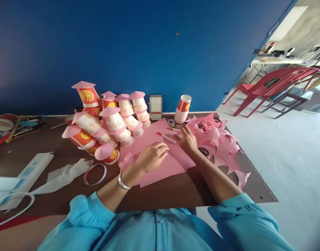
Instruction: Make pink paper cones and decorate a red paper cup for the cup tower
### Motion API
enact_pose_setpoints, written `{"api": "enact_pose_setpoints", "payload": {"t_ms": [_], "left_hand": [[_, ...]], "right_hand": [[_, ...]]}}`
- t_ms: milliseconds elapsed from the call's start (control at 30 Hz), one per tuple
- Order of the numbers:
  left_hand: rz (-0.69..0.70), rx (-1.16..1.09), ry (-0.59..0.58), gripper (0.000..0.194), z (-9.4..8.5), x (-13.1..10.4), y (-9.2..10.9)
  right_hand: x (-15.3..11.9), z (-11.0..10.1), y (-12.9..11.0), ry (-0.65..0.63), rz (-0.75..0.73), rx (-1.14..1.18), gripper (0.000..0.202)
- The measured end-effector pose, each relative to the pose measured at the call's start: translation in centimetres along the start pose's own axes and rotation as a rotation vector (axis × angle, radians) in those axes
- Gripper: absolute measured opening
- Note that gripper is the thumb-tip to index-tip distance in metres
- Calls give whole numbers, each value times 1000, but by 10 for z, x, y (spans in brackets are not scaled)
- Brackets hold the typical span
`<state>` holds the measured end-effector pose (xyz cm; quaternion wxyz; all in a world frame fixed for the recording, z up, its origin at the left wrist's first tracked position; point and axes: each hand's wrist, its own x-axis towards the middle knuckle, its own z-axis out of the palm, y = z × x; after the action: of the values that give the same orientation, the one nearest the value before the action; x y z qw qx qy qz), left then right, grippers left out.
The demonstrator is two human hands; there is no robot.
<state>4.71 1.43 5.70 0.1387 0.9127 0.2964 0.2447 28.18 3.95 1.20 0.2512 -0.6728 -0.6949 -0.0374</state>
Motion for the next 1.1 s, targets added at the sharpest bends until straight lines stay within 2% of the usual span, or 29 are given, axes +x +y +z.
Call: {"api": "enact_pose_setpoints", "payload": {"t_ms": [67,100,133,167,233,333,467,567,733,933,1100], "left_hand": [[-8,-172,84,19,5,22,-5],[-39,-299,132,21,8,35,-9],[-102,-456,177,25,10,49,-13],[-224,-614,214,31,13,65,-18],[-321,-683,243,40,18,98,-30],[-412,-754,299,58,29,149,-45],[-467,-831,346,86,48,204,-59],[-480,-906,340,87,62,231,-66],[-384,-1002,262,58,73,243,-74],[-338,-1038,276,62,76,237,-76],[-321,-1052,300,55,77,237,-74]], "right_hand": [[18,-3,11,93,81,86,57],[30,-4,18,160,149,250,64],[42,-3,25,207,226,452,72],[53,-2,31,232,311,649,80],[74,2,43,240,369,750,88],[91,11,54,250,415,877,85],[95,26,63,262,418,1042,78],[94,36,66,276,414,1142,74],[91,41,61,284,391,1277,72],[89,35,54,268,382,1382,68],[90,33,54,267,390,1411,68]]}}
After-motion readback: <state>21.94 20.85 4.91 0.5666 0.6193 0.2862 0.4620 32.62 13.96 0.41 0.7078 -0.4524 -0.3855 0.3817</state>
